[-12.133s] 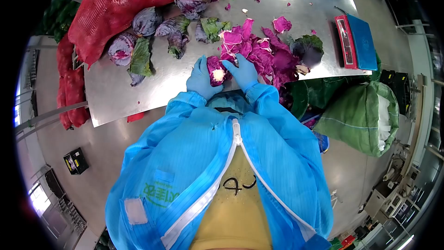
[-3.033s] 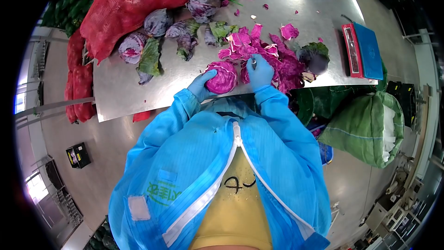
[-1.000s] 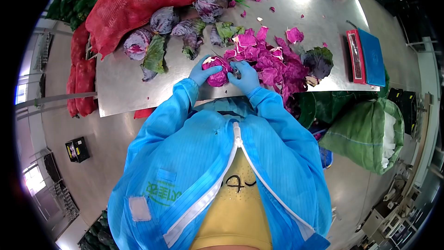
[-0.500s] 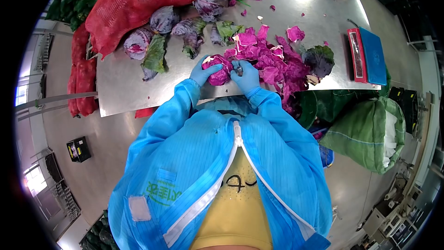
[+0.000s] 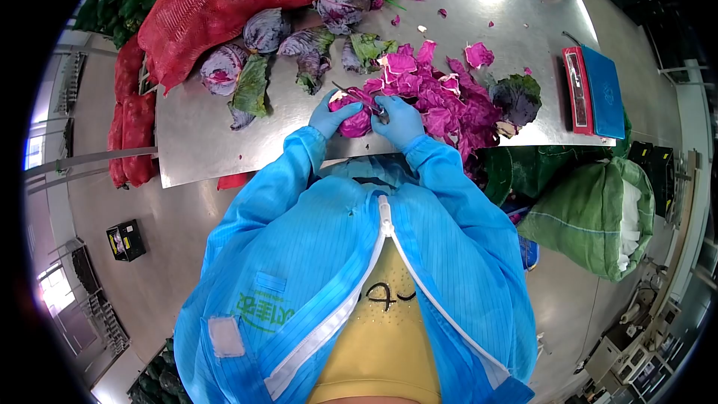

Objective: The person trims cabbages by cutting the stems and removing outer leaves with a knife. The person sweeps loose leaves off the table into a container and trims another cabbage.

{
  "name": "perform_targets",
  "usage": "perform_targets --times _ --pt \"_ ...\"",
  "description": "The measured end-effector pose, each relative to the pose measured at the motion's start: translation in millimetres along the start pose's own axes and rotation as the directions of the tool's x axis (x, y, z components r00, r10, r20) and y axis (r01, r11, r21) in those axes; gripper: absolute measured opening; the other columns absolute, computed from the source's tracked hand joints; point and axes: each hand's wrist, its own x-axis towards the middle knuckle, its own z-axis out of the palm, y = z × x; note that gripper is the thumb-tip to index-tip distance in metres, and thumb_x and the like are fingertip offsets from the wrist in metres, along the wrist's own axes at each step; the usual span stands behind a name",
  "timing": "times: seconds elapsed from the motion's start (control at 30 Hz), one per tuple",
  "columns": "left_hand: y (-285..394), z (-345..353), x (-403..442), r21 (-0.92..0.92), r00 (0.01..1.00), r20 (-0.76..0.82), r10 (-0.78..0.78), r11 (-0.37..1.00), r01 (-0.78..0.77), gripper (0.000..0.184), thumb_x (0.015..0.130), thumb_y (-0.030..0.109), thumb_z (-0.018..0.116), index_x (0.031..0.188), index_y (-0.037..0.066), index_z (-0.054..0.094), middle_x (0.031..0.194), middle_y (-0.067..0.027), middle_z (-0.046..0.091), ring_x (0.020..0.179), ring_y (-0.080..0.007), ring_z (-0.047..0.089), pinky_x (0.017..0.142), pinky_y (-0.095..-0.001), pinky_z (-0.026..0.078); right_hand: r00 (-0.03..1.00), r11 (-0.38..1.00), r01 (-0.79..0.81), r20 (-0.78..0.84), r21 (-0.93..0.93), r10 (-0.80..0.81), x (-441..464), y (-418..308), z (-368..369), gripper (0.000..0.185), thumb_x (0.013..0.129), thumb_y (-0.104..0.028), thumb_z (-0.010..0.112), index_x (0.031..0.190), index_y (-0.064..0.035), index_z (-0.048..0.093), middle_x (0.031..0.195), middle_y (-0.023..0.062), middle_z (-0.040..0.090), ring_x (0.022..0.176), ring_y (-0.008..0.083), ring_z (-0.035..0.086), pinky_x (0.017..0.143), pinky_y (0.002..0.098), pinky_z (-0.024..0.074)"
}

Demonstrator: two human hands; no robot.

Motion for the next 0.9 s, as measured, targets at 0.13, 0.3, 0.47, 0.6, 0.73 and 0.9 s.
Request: perform_targets --times 0.13,0.3,0.47,0.6,0.73,0.9 --pt "-7.3 -1.5 3.4 0.068 1.000 -0.012 0.005 0.998 -0.004 0.096 0.063 0.036 0.082 0.136 0.000 0.031 0.120 -0.0176 0.055 0.104 -0.0224 0.058 0.087 -0.0326 0.050 1.000 0.996 -0.001 -0.008 -0.088 0.000 -0.3 2.8 8.0 0.049 0.073 -0.028 0.065 0.118 -0.0091 0.053 0.094 0.0129 0.061 0.077 0.0303 0.062 0.066 0.0406 0.0523" --pt "-13.4 1.2 3.5 0.077 0.999 -0.053 0.006 0.997 -0.002 0.100 0.062 0.041 0.082 0.137 0.000 0.030 0.121 -0.0185 0.054 0.105 -0.0230 0.058 0.086 -0.0327 0.050 0.999 0.989 0.011 -0.042 -0.151 -0.017 -7.4 9.3 20.0 0.057 0.073 -0.029 0.066 0.124 -0.0097 0.047 0.090 0.0124 0.061 0.076 0.0292 0.063 0.061 0.0403 0.0523" --pt "-2.0 7.2 -2.7 0.138 0.996 -0.084 0.015 0.990 -0.003 0.104 0.061 0.044 0.081 0.138 -0.001 0.028 0.122 -0.0199 0.053 0.108 -0.0245 0.056 0.088 -0.0330 0.049 0.993 0.961 0.093 -0.052 -0.261 -0.110 -10.0 15.0 19.5 0.060 0.072 -0.026 0.069 0.126 -0.0118 0.045 0.083 0.0092 0.058 0.070 0.0252 0.062 0.052 0.0397 0.0497" --pt "-7.8 8.0 5.5 0.229 0.991 -0.129 0.021 0.973 0.009 0.103 0.063 0.047 0.078 0.138 -0.001 0.028 0.124 -0.0211 0.052 0.110 -0.0267 0.055 0.090 -0.0334 0.047 0.969 0.939 0.182 -0.112 -0.291 -0.222 -5.4 23.1 24.7 0.058 0.073 -0.025 0.069 0.124 -0.0123 0.046 0.082 0.0079 0.058 0.069 0.0249 0.061 0.052 0.0387 0.0493" --pt "0.6 9.7 -6.1 0.199 0.991 -0.131 0.037 0.980 -0.010 0.103 0.062 0.049 0.078 0.137 -0.002 0.030 0.125 -0.0218 0.051 0.112 -0.0279 0.054 0.094 -0.0338 0.044 0.969 0.957 0.166 -0.140 -0.238 -0.203 -5.0 21.3 27.6 0.054 0.073 -0.024 0.068 0.121 -0.0122 0.048 0.083 0.0080 0.059 0.069 0.0251 0.062 0.055 0.0386 0.0497" --pt "2.7 14.5 -8.3 0.324 0.984 -0.150 0.093 0.945 -0.040 0.103 0.061 0.050 0.078 0.136 -0.003 0.031 0.125 -0.0223 0.051 0.114 -0.0277 0.053 0.096 -0.0337 0.042 0.974 0.977 0.115 -0.173 -0.178 -0.146 -1.0 21.5 21.2 0.042 0.073 -0.023 0.067 0.112 -0.0132 0.052 0.082 0.0078 0.060 0.069 0.0258 0.062 0.056 0.0399 0.0494"
